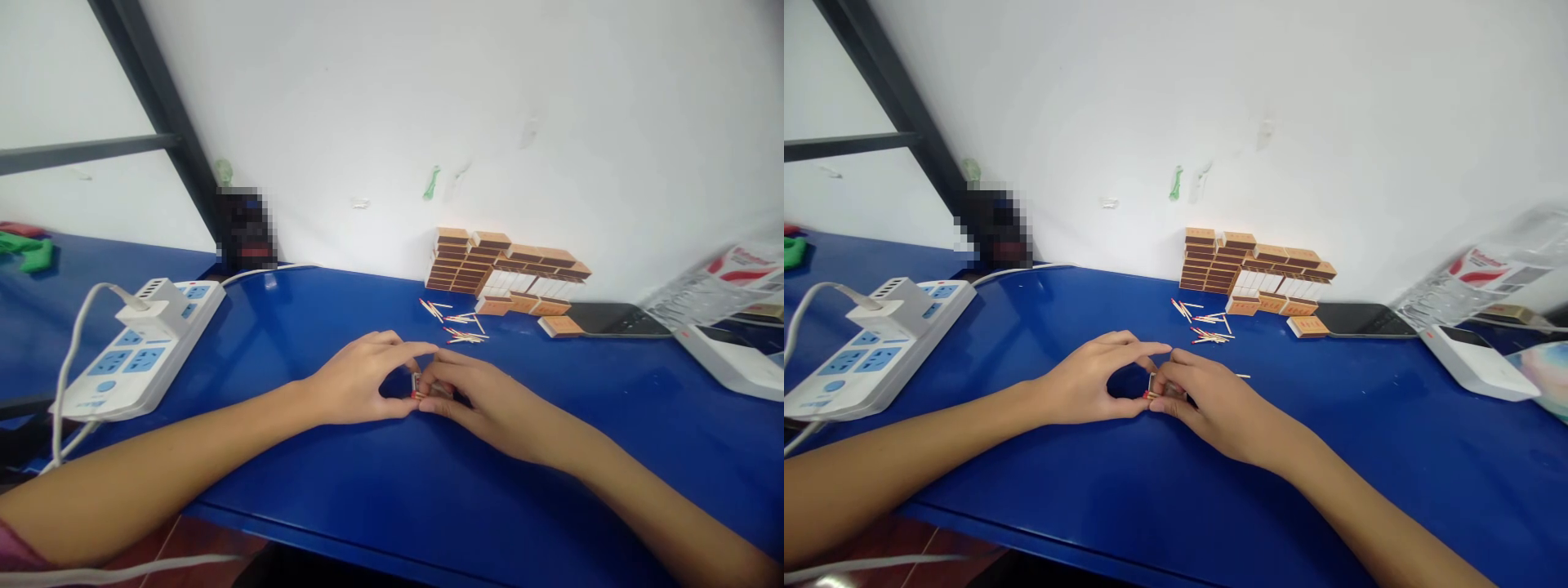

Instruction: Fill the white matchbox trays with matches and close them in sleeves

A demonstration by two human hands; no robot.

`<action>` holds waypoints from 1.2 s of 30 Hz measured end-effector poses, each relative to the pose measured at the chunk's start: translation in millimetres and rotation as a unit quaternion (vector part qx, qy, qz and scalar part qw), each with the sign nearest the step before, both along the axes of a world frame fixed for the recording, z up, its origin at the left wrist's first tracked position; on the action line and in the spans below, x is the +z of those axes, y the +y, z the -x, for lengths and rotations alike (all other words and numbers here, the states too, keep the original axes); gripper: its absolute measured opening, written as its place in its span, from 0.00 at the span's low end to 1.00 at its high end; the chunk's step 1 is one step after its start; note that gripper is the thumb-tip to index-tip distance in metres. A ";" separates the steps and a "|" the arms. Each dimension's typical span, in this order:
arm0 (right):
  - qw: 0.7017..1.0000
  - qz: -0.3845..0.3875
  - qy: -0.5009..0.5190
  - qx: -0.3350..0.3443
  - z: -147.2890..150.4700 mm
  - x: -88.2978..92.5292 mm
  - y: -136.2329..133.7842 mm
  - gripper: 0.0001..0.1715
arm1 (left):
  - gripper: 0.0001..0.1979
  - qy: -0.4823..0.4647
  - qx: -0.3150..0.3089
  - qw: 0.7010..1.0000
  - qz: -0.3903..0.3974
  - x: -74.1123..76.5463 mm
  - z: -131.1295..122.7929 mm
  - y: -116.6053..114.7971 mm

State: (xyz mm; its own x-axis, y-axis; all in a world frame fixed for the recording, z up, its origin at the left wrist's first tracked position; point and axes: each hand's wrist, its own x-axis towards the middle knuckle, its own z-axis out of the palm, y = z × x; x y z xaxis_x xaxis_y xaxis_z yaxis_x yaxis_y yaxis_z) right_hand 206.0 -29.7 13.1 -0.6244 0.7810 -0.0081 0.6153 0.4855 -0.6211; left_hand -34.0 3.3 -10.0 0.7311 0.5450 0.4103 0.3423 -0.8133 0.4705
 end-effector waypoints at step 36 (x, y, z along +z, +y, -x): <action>0.992 0.006 -0.090 -0.092 -57.6 17.5 22.1 0.20 | 0.28 -0.001 0.028 1.000 0.007 -1.7 1.4 5.8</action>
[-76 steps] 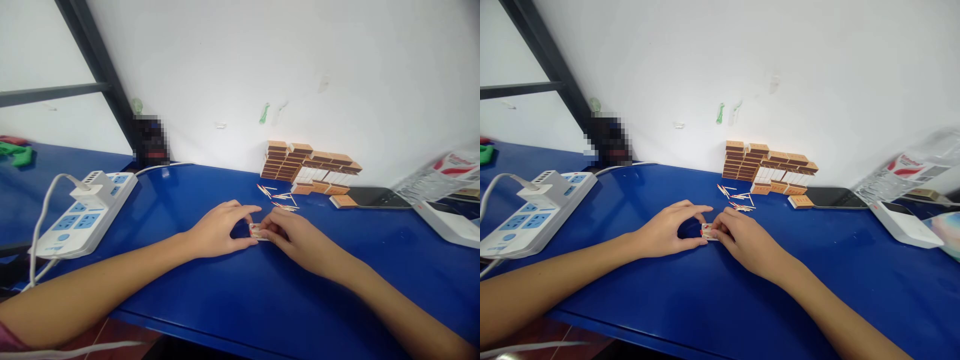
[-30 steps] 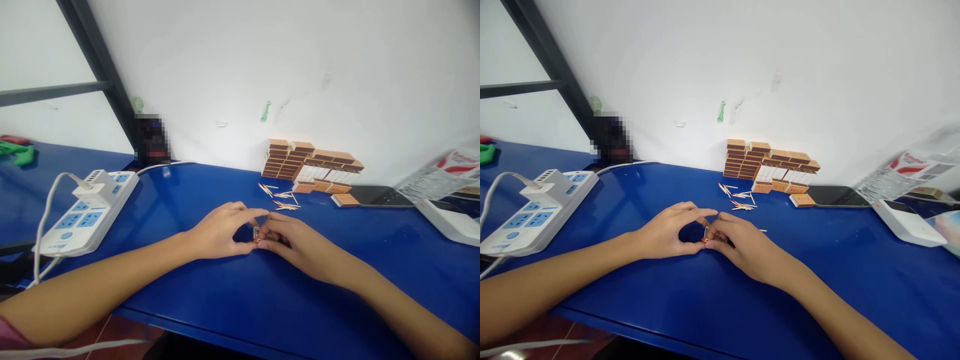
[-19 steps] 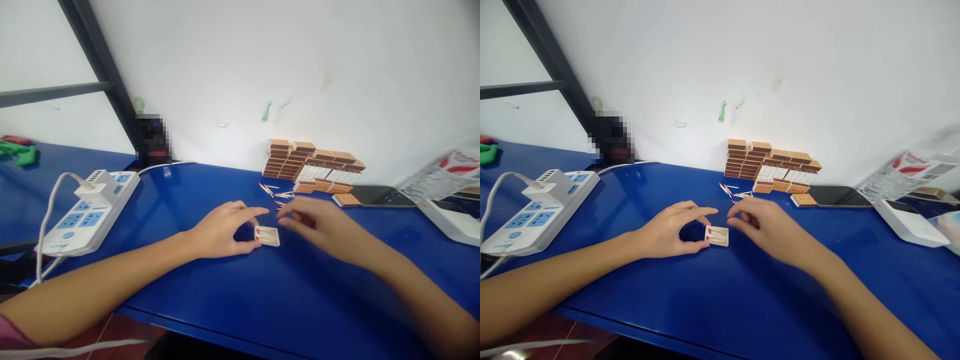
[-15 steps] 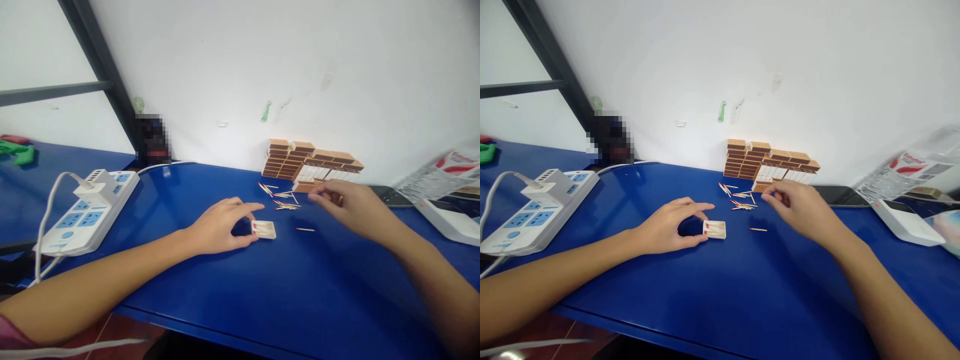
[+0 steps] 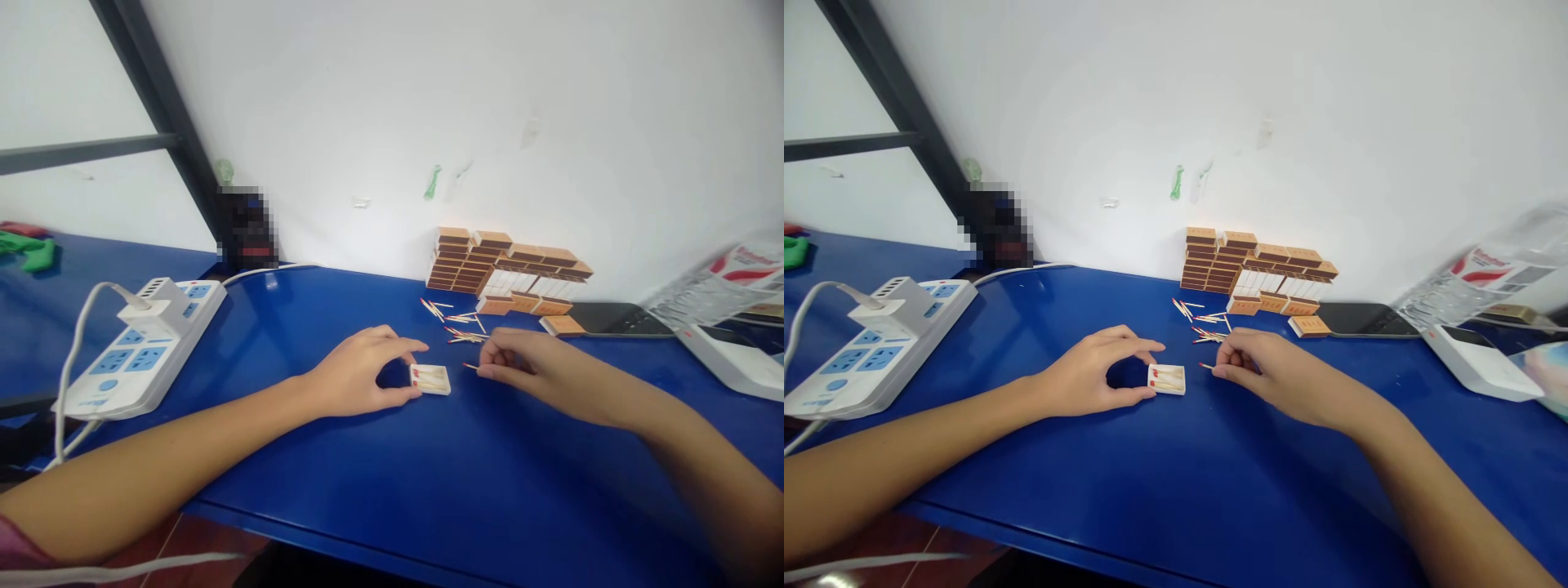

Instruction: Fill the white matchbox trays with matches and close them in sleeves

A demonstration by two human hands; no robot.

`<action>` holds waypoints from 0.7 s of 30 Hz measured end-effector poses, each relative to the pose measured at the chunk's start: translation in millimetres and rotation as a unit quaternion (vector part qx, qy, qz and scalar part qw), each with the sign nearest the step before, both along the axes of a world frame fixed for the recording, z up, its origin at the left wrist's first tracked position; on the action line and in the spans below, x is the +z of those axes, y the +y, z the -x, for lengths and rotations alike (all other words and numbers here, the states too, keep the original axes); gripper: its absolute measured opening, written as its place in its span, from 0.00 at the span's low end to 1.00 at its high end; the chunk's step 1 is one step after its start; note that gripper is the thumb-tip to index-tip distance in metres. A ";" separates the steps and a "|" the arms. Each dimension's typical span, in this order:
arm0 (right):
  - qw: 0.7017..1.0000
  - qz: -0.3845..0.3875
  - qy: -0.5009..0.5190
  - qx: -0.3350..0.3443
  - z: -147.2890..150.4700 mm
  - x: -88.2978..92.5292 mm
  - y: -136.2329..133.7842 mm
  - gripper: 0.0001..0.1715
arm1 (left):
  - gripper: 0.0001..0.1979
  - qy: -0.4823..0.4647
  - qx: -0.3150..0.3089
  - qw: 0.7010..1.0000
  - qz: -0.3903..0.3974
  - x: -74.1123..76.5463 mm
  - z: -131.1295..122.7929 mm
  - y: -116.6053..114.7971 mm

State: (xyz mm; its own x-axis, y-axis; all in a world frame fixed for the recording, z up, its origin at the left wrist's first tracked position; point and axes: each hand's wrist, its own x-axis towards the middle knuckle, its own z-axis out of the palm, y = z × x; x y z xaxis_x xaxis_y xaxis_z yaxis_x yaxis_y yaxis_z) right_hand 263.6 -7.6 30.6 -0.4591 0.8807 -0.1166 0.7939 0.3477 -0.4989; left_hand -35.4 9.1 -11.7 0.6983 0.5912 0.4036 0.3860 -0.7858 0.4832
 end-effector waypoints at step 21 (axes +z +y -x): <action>0.983 -0.175 0.014 -0.046 7.8 -37.4 40.9 0.22 | 0.27 0.006 0.011 1.000 0.013 2.8 -1.3 -3.2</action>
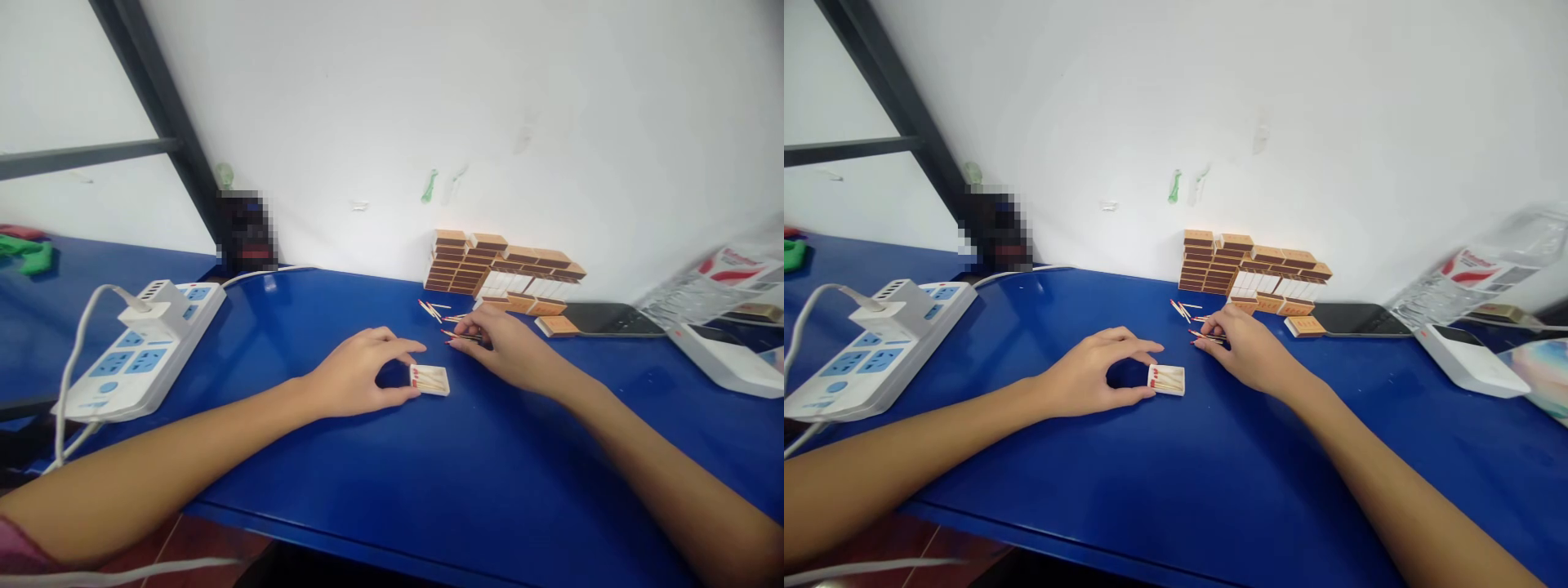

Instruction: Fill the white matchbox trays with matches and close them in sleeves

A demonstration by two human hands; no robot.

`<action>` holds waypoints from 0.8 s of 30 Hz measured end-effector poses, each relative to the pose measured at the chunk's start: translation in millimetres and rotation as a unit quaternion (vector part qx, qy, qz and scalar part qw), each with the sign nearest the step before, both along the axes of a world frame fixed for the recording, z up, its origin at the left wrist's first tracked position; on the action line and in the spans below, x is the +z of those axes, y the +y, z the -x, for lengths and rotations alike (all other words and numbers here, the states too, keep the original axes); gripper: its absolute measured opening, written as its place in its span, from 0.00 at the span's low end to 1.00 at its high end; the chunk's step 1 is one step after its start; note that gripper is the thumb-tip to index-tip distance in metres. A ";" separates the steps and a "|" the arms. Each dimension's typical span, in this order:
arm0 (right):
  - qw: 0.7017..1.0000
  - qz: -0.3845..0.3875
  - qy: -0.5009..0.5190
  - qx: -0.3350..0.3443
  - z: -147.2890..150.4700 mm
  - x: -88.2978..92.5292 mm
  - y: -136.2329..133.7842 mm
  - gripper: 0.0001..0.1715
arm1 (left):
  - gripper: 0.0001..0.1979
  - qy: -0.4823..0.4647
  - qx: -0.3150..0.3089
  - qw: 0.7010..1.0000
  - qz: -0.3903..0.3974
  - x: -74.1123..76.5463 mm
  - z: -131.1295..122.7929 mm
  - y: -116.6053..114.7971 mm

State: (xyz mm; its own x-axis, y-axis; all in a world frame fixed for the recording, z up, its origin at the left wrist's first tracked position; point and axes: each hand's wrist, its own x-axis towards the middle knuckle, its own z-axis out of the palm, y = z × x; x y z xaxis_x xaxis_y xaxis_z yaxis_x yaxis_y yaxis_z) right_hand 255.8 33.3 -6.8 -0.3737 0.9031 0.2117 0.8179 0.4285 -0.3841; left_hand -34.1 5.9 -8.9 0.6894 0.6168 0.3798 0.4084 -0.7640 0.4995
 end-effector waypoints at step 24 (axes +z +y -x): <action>0.999 0.015 -0.022 0.034 -10.0 5.8 -18.7 0.15 | 0.29 0.027 0.009 1.000 -0.006 -0.1 2.0 1.9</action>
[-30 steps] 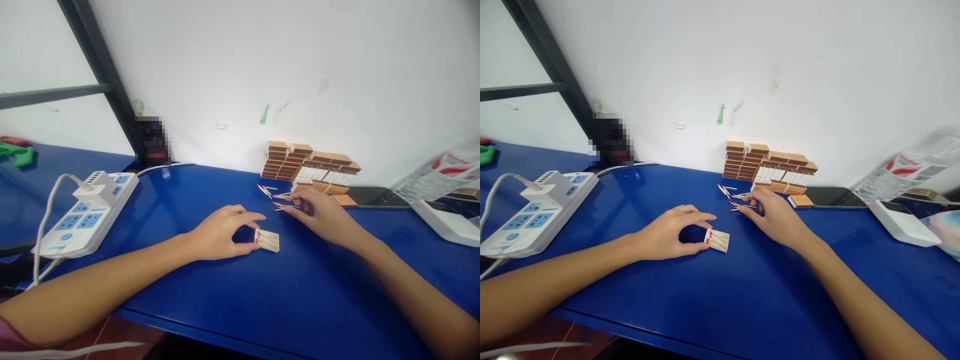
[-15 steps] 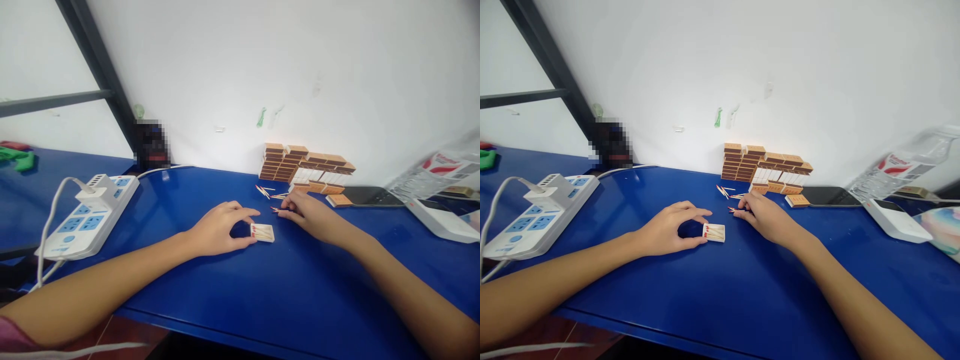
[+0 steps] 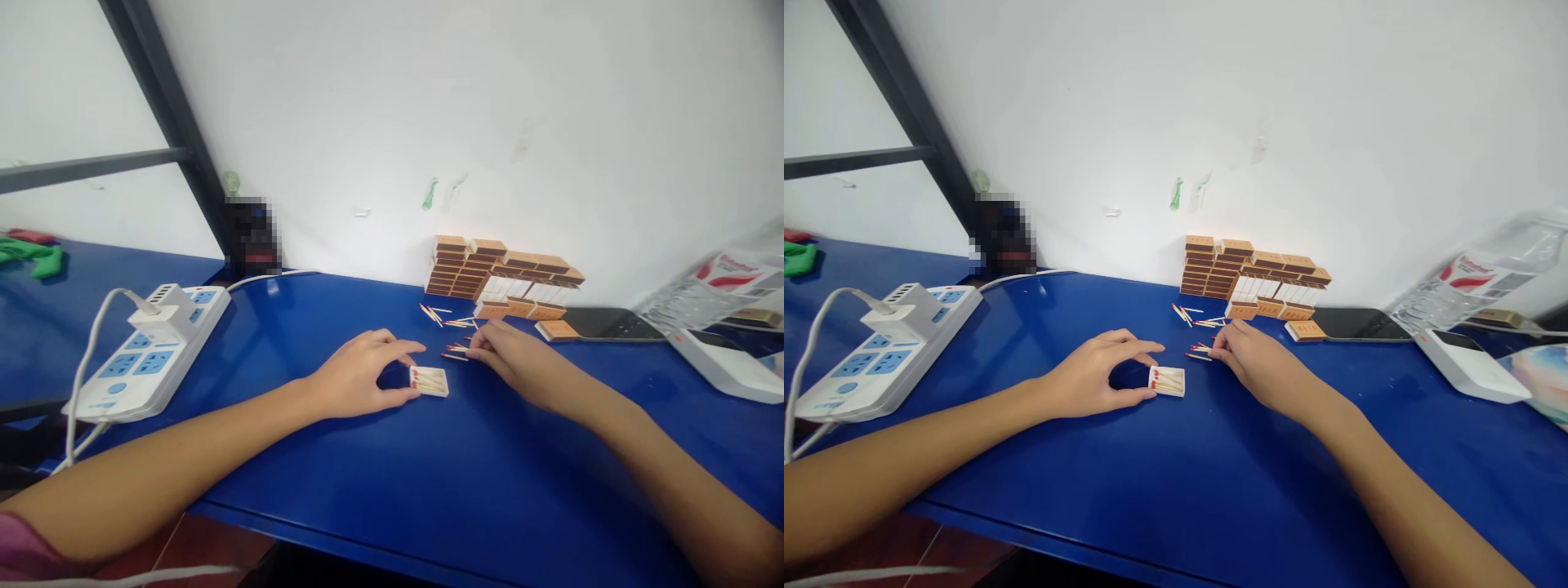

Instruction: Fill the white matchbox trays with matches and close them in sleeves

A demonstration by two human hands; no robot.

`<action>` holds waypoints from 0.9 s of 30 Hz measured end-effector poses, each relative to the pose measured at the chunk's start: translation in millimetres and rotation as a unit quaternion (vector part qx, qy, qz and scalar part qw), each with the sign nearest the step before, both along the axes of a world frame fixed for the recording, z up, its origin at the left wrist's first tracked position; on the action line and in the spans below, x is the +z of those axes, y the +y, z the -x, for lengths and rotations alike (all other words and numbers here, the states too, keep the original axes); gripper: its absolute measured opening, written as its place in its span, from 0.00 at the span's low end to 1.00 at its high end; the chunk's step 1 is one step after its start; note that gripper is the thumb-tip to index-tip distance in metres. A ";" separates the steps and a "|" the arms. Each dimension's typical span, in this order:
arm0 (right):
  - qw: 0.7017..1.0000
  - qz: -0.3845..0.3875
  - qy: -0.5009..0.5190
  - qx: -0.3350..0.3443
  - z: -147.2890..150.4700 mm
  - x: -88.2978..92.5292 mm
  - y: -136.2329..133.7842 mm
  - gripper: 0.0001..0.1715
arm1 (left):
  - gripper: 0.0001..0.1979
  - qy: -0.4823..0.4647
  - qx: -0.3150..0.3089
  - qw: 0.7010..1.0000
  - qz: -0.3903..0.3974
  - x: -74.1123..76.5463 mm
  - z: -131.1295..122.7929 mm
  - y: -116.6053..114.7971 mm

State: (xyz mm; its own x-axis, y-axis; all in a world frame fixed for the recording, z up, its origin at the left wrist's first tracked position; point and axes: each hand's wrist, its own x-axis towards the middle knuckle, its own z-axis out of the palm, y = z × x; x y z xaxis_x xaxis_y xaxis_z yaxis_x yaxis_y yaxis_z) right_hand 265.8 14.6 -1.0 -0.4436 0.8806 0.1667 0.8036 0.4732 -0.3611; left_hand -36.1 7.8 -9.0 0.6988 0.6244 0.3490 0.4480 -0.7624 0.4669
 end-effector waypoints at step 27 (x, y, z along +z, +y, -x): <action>0.997 0.023 -0.036 0.066 47.5 13.9 -39.9 0.10 | 0.30 -0.007 -0.008 1.000 -0.008 0.1 -0.2 -1.3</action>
State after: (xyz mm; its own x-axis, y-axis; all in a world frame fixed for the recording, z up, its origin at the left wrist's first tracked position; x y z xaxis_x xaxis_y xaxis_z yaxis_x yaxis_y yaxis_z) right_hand 218.3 -25.3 12.9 -0.5653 0.8199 0.0906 0.7605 0.5606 -0.3277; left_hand -35.9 6.5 -8.9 0.7038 0.6077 0.3678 0.4296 -0.7765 0.4610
